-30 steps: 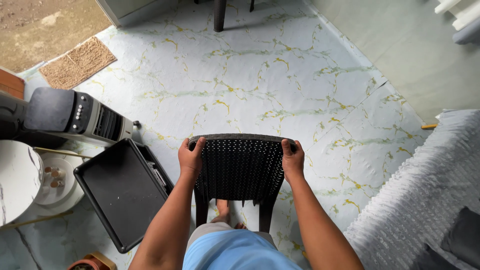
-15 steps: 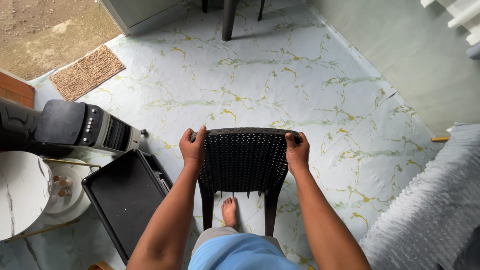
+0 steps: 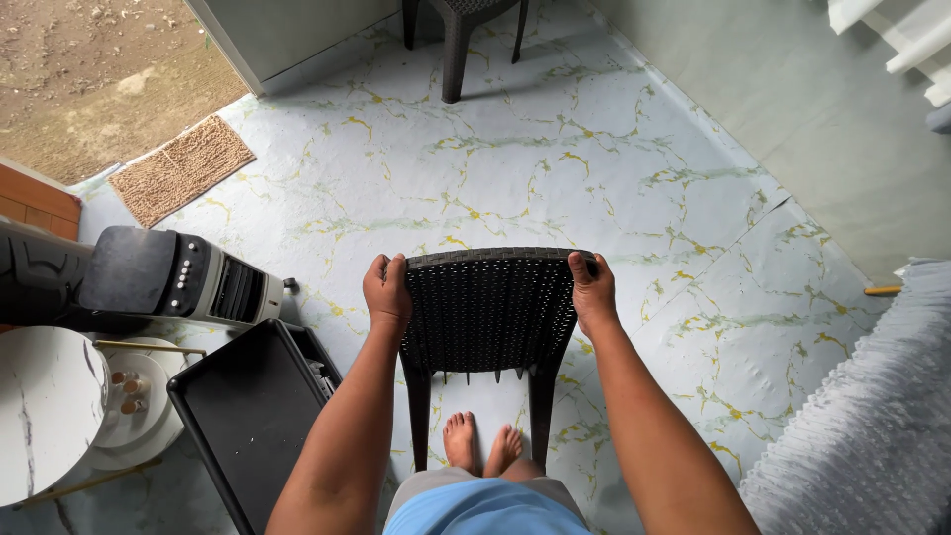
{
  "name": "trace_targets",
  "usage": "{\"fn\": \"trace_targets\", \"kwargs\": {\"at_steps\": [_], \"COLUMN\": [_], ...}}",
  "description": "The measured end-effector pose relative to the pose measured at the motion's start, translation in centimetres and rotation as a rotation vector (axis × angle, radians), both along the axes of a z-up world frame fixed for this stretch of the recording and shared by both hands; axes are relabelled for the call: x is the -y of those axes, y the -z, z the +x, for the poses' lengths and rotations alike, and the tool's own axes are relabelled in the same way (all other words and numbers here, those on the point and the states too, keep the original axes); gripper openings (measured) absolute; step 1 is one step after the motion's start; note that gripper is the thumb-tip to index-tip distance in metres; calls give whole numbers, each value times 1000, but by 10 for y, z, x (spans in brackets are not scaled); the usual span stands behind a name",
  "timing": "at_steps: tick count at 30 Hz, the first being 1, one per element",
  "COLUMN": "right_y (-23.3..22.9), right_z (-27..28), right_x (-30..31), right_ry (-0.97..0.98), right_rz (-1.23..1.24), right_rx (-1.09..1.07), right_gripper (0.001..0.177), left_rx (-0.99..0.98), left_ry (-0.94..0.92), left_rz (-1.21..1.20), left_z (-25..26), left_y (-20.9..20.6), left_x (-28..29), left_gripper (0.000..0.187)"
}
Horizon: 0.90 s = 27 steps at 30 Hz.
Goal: The recorder moves and arranges two woven chairs on a balcony.
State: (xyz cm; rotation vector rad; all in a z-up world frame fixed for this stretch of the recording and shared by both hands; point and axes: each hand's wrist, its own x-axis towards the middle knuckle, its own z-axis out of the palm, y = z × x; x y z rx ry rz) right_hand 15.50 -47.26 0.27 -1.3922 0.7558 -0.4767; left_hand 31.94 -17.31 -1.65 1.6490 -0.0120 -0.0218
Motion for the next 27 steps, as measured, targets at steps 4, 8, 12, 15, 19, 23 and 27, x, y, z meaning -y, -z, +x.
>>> {"fn": "trace_targets", "kwargs": {"at_steps": [4, 8, 12, 15, 19, 23, 27], "right_y": [1, -2, -2, -3, -2, -1, 7], "right_z": [4, 7, 10, 15, 18, 26, 33], "right_x": [2, 6, 11, 14, 18, 19, 25], "right_ry": [0, -19, -50, -66, -81, -71, -77], "right_rz": [-9, -22, -12, -10, 5, -4, 1], "right_rx": [-14, -46, -48, -40, -62, -59, -50], "right_gripper": [70, 71, 70, 69, 70, 70, 69], "left_rx": [-4, -11, -1, -26, -3, -11, -2], "left_ry": [-22, -41, -71, -100, -110, -160, -173], "left_rz": [41, -7, -28, -110, -107, -98, -106], "left_z": [0, 0, 0, 6, 6, 9, 16], "left_y": [-1, 2, 4, 15, 15, 15, 16], "left_x": [2, 5, 9, 12, 16, 16, 23], "left_gripper": [42, 40, 38, 37, 37, 38, 38]}}
